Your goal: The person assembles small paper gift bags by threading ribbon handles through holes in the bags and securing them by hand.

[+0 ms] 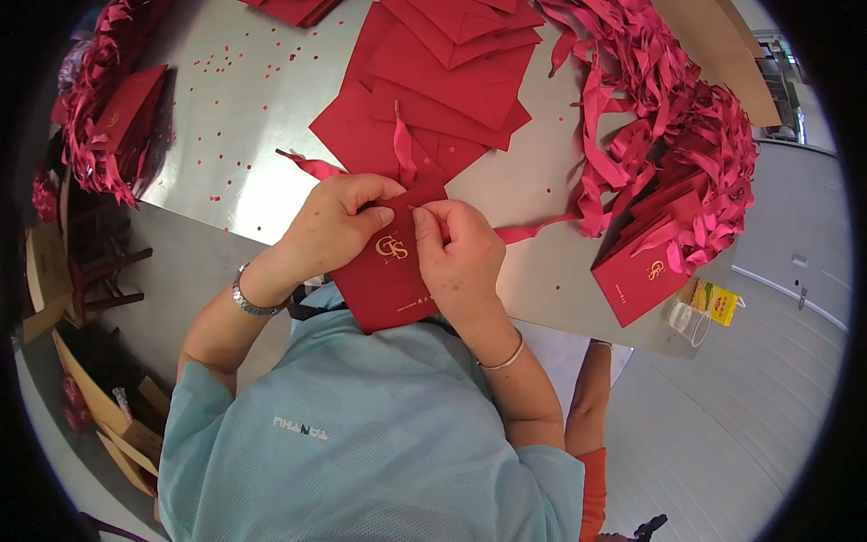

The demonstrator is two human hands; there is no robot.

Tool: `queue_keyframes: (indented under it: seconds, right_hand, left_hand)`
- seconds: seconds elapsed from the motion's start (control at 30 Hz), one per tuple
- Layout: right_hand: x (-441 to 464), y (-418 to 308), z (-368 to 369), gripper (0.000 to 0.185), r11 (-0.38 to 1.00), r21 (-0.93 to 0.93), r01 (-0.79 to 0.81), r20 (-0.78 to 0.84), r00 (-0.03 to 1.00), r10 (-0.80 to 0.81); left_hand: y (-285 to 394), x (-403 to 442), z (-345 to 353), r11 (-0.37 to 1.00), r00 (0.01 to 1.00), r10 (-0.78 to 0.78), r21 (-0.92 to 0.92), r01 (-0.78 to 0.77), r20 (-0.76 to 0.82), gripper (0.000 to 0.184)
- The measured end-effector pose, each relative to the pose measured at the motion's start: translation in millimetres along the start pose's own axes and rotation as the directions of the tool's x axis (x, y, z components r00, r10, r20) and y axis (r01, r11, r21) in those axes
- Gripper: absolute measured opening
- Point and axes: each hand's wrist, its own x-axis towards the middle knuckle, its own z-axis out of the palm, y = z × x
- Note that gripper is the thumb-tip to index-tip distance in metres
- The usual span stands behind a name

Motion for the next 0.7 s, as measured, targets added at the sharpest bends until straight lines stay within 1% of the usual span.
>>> queue_keyframes:
  seconds: [0.03,0.07,0.1,0.13,0.17,0.2,0.23,0.3,0.33,0.37,0.4,0.43,0.47,0.5,0.53,0.6,0.63,0.7]
  right_hand:
    - [0.8,-1.2,0.1,0.011,1.000,-0.002,-0.002,0.001,1.000,0.002]
    - [2.0,-2.9,-0.2,0.011,0.999,-0.047,0.008,0.007,1.000,-0.008]
    - [3.3,-4.2,0.0,0.011,0.996,-0.092,0.018,0.013,1.000,-0.017]
    - [4.2,-4.7,1.0,0.011,0.996,-0.093,0.017,0.016,1.000,-0.015]
    - [5.0,-5.2,2.7,0.011,0.969,-0.185,0.162,-0.009,0.986,-0.166]
    - [5.6,-5.9,4.0,0.012,0.913,-0.278,0.297,-0.019,0.949,-0.315]
    - [6.1,-7.3,4.6,0.012,0.914,-0.279,0.295,-0.018,0.950,-0.313]
    - [7.8,-10.2,4.7,0.014,0.848,-0.388,0.360,0.039,0.926,-0.376]
    - [8.9,-9.5,4.6,0.014,0.847,-0.390,0.361,0.040,0.926,-0.376]
    - [9.8,-8.3,4.1,0.012,0.877,-0.315,0.362,0.024,0.927,-0.374]
    - [10.3,-7.2,2.9,0.011,0.902,-0.237,0.362,0.007,0.929,-0.371]
    - [10.3,-6.6,-2.1,0.009,0.974,-0.080,0.212,0.035,0.977,-0.210]
    - [9.9,-5.8,-8.3,0.008,0.996,0.071,0.044,0.090,0.995,-0.051]
    - [8.3,-2.8,-11.0,0.006,0.991,0.126,0.047,0.083,0.995,-0.058]
    - [6.9,-0.6,-12.4,0.006,0.991,0.125,0.048,0.088,0.994,-0.059]
    - [4.9,2.1,-13.9,0.007,0.986,0.127,0.105,0.071,0.991,-0.115]
    - [4.8,1.7,-13.8,0.007,0.986,0.128,0.104,0.074,0.991,-0.114]
    - [5.7,-0.6,-12.7,0.007,0.969,0.096,0.227,0.056,0.971,-0.233]
  left_hand:
    - [0.1,-0.7,0.6,1.000,1.000,0.011,0.016,-0.011,-0.013,0.022]
    - [-0.7,-1.6,1.5,1.000,1.000,0.010,0.014,-0.010,-0.012,0.022]
    - [-2.2,-2.5,2.6,0.996,0.998,0.055,0.078,-0.052,-0.040,0.021]
    - [-3.7,-3.4,3.7,0.985,0.993,0.102,0.144,-0.091,-0.065,0.021]
    - [-5.1,-4.3,4.4,0.986,0.993,0.098,0.142,-0.089,-0.063,0.021]
    - [-6.2,-5.0,5.2,0.975,0.985,0.148,0.179,-0.131,-0.088,0.021]
    - [-7.2,-5.5,5.8,0.961,0.974,0.199,0.217,-0.172,-0.110,0.021]
    - [-9.0,-5.6,5.6,0.954,0.969,0.221,0.231,-0.192,-0.111,0.020]
    - [-9.7,-5.7,5.2,0.946,0.963,0.244,0.247,-0.211,-0.114,0.020]
    - [-10.0,-5.9,4.0,0.946,0.963,0.243,0.245,-0.210,-0.114,0.020]
    - [-9.5,-5.4,1.9,0.986,0.987,0.140,0.106,-0.132,-0.074,0.019]
    - [-8.2,-4.2,0.0,0.999,0.999,0.043,-0.030,-0.044,-0.020,0.019]
    - [-5.1,-2.4,-2.4,0.998,0.999,0.046,-0.033,-0.046,-0.022,0.019]
    - [-1.4,-0.9,-5.0,1.000,1.000,-0.002,-0.023,0.003,0.029,0.020]
    - [-0.2,-0.1,-6.1,0.999,0.995,-0.053,-0.010,0.054,0.080,0.022]
    - [-5.2,1.8,-6.6,0.999,0.995,-0.044,-0.009,0.045,0.086,0.023]
    - [-7.0,2.4,-6.5,0.999,0.995,-0.033,-0.004,0.033,0.096,0.024]
    - [-6.4,2.3,-6.8,0.998,0.993,-0.056,-0.037,0.060,0.101,0.024]
